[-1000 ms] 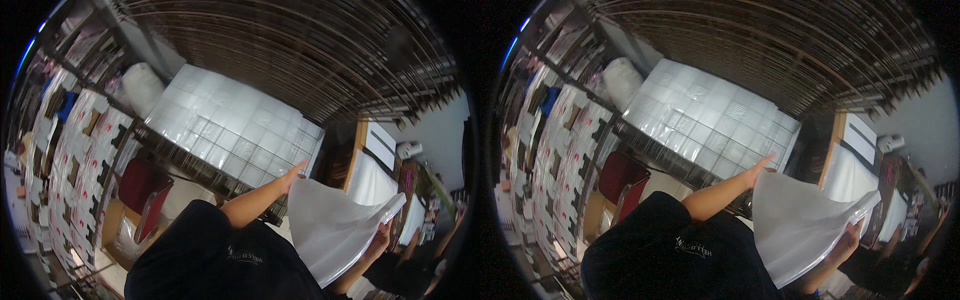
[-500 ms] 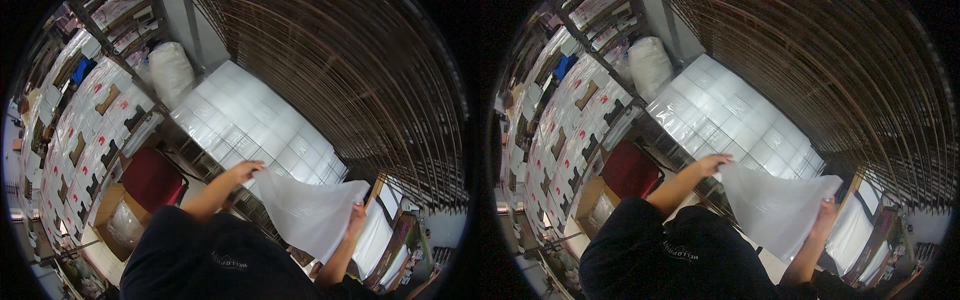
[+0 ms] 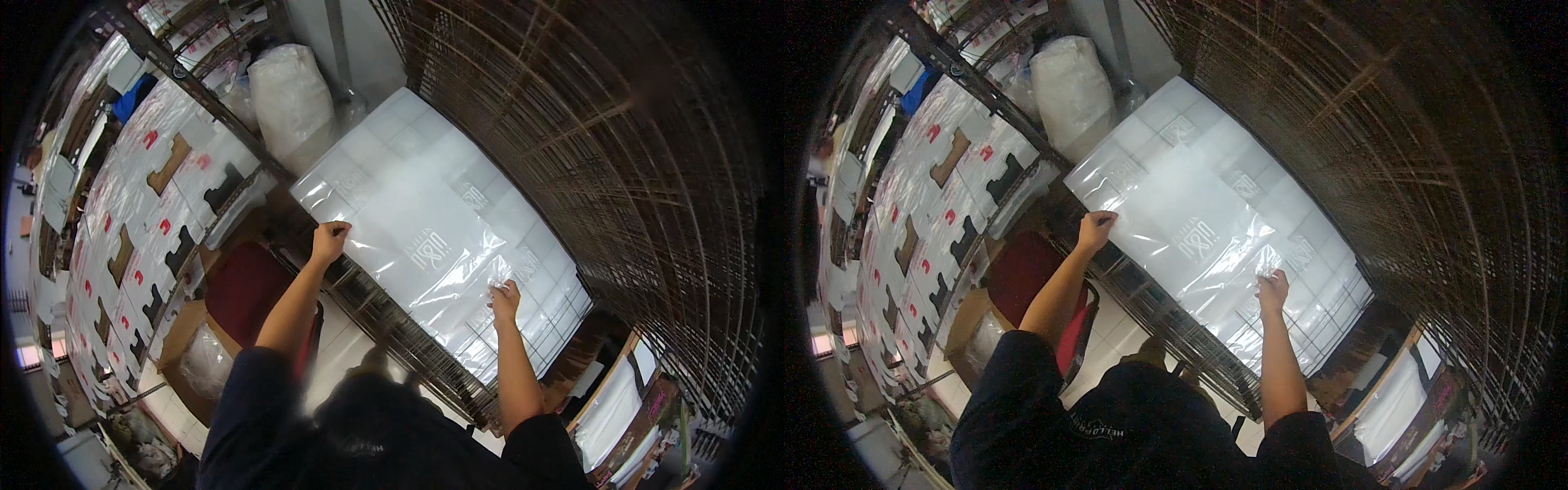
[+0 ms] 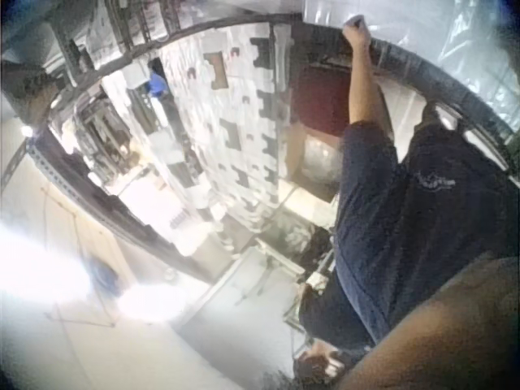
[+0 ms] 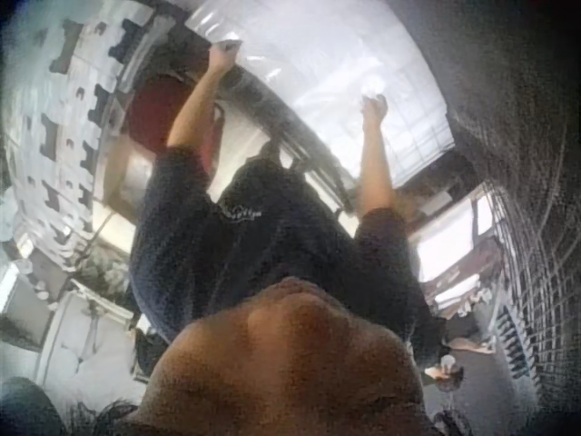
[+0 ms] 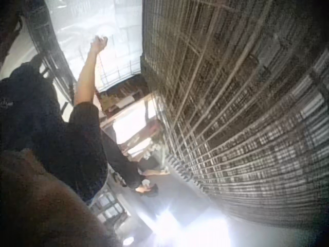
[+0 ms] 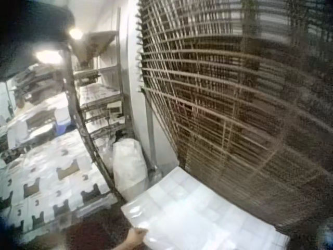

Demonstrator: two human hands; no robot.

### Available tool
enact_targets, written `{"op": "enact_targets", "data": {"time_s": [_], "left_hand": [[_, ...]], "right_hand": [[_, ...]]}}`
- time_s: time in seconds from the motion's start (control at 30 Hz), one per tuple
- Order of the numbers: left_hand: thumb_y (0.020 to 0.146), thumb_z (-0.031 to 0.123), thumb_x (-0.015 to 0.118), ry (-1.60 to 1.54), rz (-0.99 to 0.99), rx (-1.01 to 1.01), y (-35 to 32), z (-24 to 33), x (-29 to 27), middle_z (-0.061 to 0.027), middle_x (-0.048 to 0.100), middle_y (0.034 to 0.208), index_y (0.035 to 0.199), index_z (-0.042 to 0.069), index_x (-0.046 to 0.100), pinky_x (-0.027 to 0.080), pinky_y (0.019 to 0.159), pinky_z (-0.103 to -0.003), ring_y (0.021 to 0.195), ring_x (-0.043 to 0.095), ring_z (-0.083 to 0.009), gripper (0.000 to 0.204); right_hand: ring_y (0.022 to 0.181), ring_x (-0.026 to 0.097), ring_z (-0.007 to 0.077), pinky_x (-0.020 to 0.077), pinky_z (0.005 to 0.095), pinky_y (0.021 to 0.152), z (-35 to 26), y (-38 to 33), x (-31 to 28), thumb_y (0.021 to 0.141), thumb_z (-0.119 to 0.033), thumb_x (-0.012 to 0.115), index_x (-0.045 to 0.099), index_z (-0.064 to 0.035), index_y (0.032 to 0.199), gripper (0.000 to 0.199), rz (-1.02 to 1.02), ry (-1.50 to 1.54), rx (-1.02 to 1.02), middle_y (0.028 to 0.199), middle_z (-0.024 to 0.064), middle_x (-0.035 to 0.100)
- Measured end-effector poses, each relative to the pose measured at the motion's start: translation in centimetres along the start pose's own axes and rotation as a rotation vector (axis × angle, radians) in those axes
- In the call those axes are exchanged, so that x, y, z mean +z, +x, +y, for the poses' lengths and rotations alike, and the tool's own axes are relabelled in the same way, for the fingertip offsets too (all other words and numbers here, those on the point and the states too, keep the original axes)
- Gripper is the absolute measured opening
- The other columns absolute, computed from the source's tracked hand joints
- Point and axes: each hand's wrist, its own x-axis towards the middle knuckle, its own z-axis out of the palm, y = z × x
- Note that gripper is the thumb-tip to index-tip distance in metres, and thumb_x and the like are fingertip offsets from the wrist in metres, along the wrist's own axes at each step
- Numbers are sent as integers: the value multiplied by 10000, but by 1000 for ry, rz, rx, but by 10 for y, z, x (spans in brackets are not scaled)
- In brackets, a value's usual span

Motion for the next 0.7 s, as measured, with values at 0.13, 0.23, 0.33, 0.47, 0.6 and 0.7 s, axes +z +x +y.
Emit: {"op": "enact_targets", "data": {"time_s": [0.13, 0.23, 0.33, 0.47, 0.6, 0.7], "left_hand": [[687, 42, 539, 153, 6, 43, 22, -36, 19, -166, 638, 831, 916, 87, 665, 489, 706, -344, 755, 630, -274, 265], [659, 35, 521, 200, 27, 68, 26, -46, 25, -170, 632, 863, 942, 100, 655, 489, 728, -371, 768, 621, -294, 320], [661, 34, 525, 273, -21, -20, 29, -49, 24, -168, 625, 871, 943, 88, 644, 487, 723, -370, 777, 615, -296, 311], [662, 36, 531, 273, 20, -7, 33, -56, 27, -164, 617, 816, 875, 69, 642, 486, 703, -373, 761, 606, -302, 243], [662, 41, 544, 261, 53, 20, 35, -55, 29, -158, 613, 801, 832, 58, 639, 485, 684, -371, 754, 603, -297, 196], [659, 43, 554, 283, 55, 20, 35, -55, 29, -154, 616, 810, 826, 54, 638, 486, 685, -367, 755, 606, -293, 187]], "right_hand": [[674, 558, 154, 494, 274, 489, 43, 34, 26, 726, -20, 598, 474, -43, 1023, 322, 65, -48, 22, 809, 73, 544], [683, 565, 170, 530, 290, 527, 56, 42, 33, 708, -4, 608, 481, -36, 1039, 356, 131, -131, 69, 823, 87, 538], [679, 569, 177, 547, 302, 548, 57, 43, 35, 700, 7, 606, 486, -33, 1044, 366, 160, -100, 146, 819, 93, 543], [583, 567, 164, 509, 272, 472, 67, 50, 36, 706, -20, 593, 505, -1, 1017, 323, 227, -56, 134, 737, 105, 570], [572, 557, 161, 509, 278, 485, 60, 51, 36, 703, -17, 586, 491, -3, 1036, 346, 204, -58, 149, 740, 106, 567], [579, 566, 171, 524, 286, 506, 57, 48, 38, 694, -10, 592, 476, -13, 1056, 381, 199, -51, 170, 780, 110, 567]]}}
